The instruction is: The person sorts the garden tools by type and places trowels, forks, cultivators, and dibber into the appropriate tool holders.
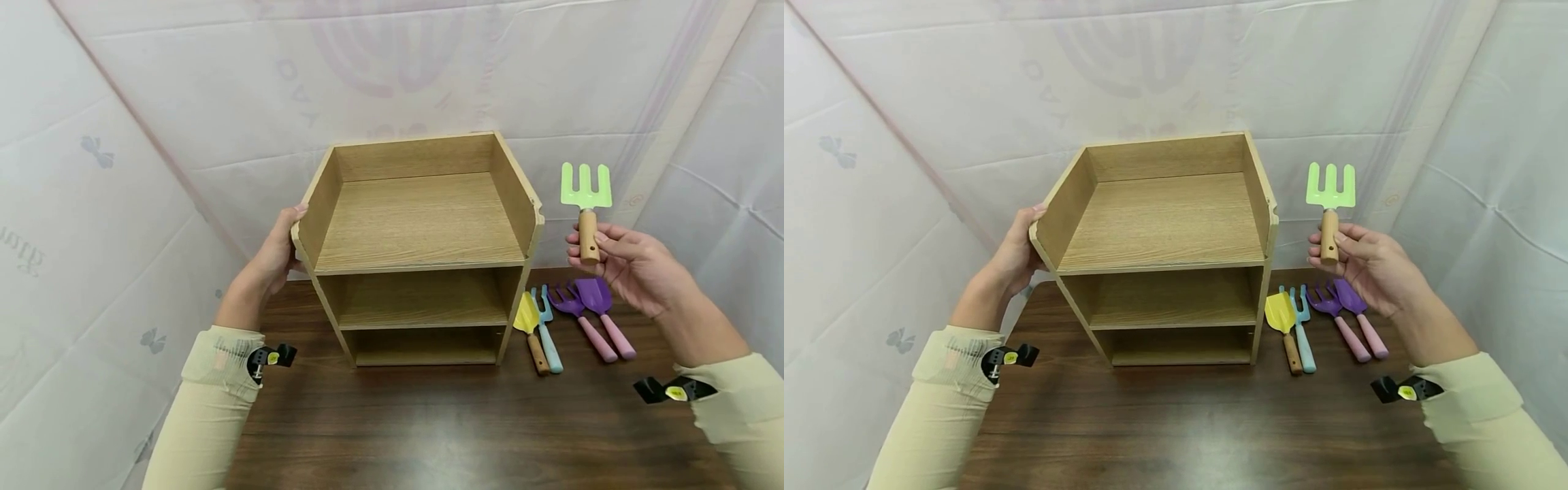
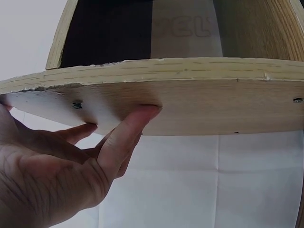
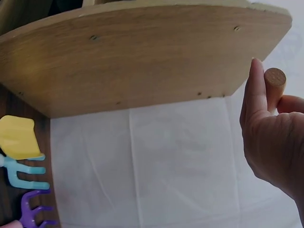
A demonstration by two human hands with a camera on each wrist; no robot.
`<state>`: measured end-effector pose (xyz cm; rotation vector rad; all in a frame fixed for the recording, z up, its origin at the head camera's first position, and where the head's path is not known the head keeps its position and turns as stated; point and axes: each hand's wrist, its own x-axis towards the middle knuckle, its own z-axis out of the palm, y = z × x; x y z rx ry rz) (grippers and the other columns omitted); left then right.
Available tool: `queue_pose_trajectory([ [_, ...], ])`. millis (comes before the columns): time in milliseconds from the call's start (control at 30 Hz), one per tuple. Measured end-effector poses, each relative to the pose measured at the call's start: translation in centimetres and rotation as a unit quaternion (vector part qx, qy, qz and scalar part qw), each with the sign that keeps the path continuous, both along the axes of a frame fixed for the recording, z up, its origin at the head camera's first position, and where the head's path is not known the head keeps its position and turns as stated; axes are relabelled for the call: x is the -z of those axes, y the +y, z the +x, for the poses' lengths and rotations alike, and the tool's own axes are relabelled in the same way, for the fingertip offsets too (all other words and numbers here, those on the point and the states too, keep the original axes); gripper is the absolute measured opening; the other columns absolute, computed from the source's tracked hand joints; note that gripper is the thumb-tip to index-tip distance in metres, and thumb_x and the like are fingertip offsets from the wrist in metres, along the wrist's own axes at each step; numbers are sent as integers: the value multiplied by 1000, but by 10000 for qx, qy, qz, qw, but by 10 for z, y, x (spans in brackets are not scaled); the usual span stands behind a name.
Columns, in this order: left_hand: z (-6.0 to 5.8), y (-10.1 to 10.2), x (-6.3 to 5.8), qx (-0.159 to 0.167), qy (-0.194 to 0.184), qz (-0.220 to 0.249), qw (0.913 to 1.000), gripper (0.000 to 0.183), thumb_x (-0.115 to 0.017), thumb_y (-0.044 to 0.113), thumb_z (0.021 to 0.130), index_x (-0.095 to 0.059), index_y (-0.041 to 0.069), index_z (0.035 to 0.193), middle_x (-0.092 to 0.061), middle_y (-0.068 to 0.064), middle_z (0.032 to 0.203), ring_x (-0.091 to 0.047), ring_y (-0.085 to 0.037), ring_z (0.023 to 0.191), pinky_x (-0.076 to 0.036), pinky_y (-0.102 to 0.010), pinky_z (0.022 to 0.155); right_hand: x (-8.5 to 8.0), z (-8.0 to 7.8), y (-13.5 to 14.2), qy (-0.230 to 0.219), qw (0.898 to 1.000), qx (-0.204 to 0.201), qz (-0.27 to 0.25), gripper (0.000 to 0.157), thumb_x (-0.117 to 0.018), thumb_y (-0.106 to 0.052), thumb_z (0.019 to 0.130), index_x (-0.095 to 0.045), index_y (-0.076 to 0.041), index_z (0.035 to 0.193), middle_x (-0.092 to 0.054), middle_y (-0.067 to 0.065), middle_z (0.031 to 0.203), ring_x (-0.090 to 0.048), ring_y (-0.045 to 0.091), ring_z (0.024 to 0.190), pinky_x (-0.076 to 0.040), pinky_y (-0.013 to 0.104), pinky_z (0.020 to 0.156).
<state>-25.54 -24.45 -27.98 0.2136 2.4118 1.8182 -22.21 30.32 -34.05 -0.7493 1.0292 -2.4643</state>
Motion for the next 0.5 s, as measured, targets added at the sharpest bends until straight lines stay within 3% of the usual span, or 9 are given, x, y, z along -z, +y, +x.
queue_pose_trajectory([
  [500,-1,-2,1,31,7,6,10000,83,-28,72,97,-33,15,157,-55,-11,117,-65,-19,87,-56,-34,65,-17,10,-13,109,9994,-191,-271,46,-15,3,113,-46,13,146,-65,30,134,-74,41,118,-60,44,105],
])
